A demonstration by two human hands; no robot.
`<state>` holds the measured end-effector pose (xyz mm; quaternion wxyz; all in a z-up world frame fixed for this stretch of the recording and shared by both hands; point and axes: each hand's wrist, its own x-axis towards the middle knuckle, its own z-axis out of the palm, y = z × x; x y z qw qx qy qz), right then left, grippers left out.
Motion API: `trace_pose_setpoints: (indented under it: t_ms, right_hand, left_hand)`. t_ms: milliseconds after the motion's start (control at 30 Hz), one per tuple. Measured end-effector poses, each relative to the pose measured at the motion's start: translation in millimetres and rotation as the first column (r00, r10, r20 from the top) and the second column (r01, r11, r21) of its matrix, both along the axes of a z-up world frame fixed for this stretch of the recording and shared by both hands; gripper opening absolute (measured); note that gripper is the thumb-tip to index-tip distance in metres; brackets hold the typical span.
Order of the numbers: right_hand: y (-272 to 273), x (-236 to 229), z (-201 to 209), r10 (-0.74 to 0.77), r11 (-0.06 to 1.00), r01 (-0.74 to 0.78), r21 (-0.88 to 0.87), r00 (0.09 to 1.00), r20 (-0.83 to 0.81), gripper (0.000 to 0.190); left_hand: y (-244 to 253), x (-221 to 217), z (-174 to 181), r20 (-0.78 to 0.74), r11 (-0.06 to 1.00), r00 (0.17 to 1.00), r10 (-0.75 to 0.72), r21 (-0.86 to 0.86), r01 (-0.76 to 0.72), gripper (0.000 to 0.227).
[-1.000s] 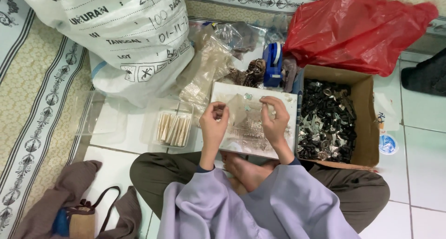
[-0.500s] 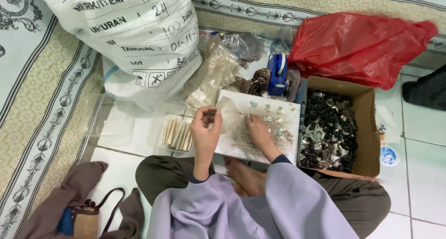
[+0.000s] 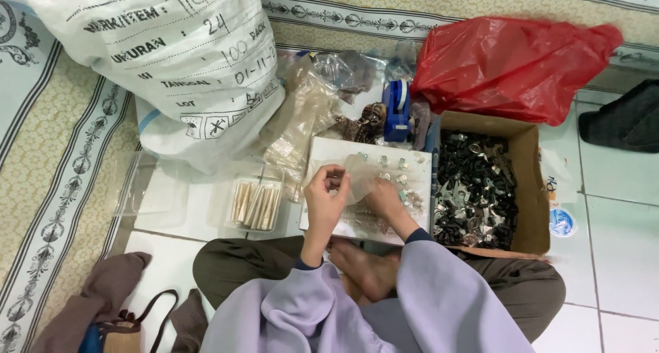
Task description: The person sits on the floor and picks small metal hardware pieces from a cardboard box, placing them onto a white board. The person then gathers the pieces and places them into a small clear plastic bag, which is then sealed.
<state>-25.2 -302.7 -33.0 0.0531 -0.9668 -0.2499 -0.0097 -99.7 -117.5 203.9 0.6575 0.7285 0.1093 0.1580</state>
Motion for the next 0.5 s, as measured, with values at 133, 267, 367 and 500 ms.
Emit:
trace_pose_setpoints:
  t_ms: [133,267,367,500]
  right_hand:
    - [2.5,-10.6,119.2,-0.169,0.939,0.211,0.271,0.971,-0.169,0.020]
    - [-2.8,-12.1,176.8,-0.270,0.536,0.262,0.803,0.954,-0.131,0.018]
    - [5.0,-24.2,218.4,-0.262,0.481,0.116,0.869,0.965,0.017,0.022]
    - [25.5,-34.9,235.7,-0.062,0.703,-0.145,0.696,0.963,0.263,0.023]
  left_hand:
    - [-4.4,4.6,-6.2,-0.019,1.000,1.000,-0.013,-0.007,0.013,0.011]
    - [-8.4,8.0,-13.7,-0.042,0.999,0.999,-0.025,0.031,0.027,0.012]
    - [-10.4,10.3,-15.6,-0.051,0.998,0.998,-0.038,0.038,0.040,0.013]
    - [-13.3,11.3,-18.5,-0.048,0.996,0.998,-0.028,0.089,0.032,0.011]
